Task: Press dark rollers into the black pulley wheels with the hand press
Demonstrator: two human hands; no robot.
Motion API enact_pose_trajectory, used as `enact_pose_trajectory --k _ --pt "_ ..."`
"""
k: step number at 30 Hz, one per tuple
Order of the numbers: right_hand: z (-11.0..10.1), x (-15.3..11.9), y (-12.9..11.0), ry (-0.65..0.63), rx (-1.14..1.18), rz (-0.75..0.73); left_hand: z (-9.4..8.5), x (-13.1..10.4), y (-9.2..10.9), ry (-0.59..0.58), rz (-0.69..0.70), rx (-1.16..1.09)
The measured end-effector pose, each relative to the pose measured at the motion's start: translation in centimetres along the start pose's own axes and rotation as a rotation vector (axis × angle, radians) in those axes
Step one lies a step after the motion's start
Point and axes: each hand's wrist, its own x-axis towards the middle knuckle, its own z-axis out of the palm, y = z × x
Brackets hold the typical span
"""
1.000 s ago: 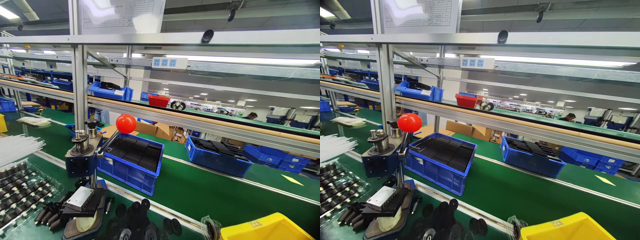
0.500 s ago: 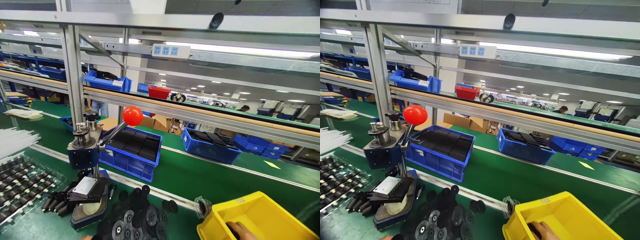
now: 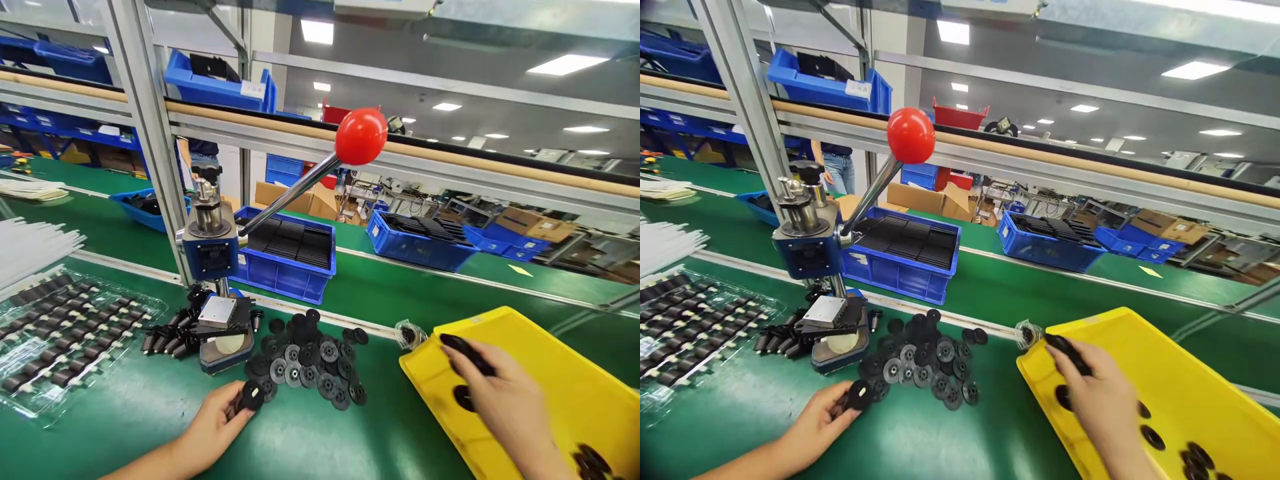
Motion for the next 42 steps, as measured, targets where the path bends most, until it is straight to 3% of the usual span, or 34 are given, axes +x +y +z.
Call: enact_pose_trajectory --k 2,5,9,18,23,26,30,34,36,39,42 --pt "4.2 -3.7 -1.4 -0.080 0.021 0.032 -0.2 -0.1 0.0 -0.005 -0.011 -0.011" --pt "10.0 -8.0 -1.2 -0.141 0.007 0.102 -0.3 -0.2 -0.1 -0.008 -0.018 -0.038" --pt "14.0 -10.4 -0.5 -0.146 -0.016 0.125 -0.3 -0.1 -0.3 -0.025 -0.020 -0.080" --pt "15.5 -10.0 -0.7 -0.100 0.097 0.154 -0.3 -0.2 -0.6 -0.028 -0.002 -0.152" --pt "14.6 -9.8 -0.2 -0.022 0.189 0.254 -0.4 -0.1 -0.4 -0.024 -0.003 -0.155" --pt "13.7 -9.8 -1.5 0.009 0.256 0.281 -0.6 -0.2 -0.2 -0.026 -0.001 -0.181" --pt "13.6 -11.8 -6.2 -0.154 0.421 0.219 -0.8 -0.2 -0.2 -0.021 0.004 -0.253" --pt "15.0 -16.4 -12.2 -0.438 0.533 0.085 -1.2 0.2 -0.3 -0.039 -0.059 -0.403" --pt "15.8 -18.8 -14.3 -0.521 0.529 0.003 -1.6 0.5 -0.2 -0.087 -0.110 -0.474" --pt "16.7 -21.5 -15.3 -0.572 0.510 -0.125 -2.2 0.9 0.1 -0.150 -0.157 -0.514" --pt "17.1 -22.7 -14.6 -0.576 0.401 -0.366 -2.5 1.0 -0.1 -0.166 -0.170 -0.543"
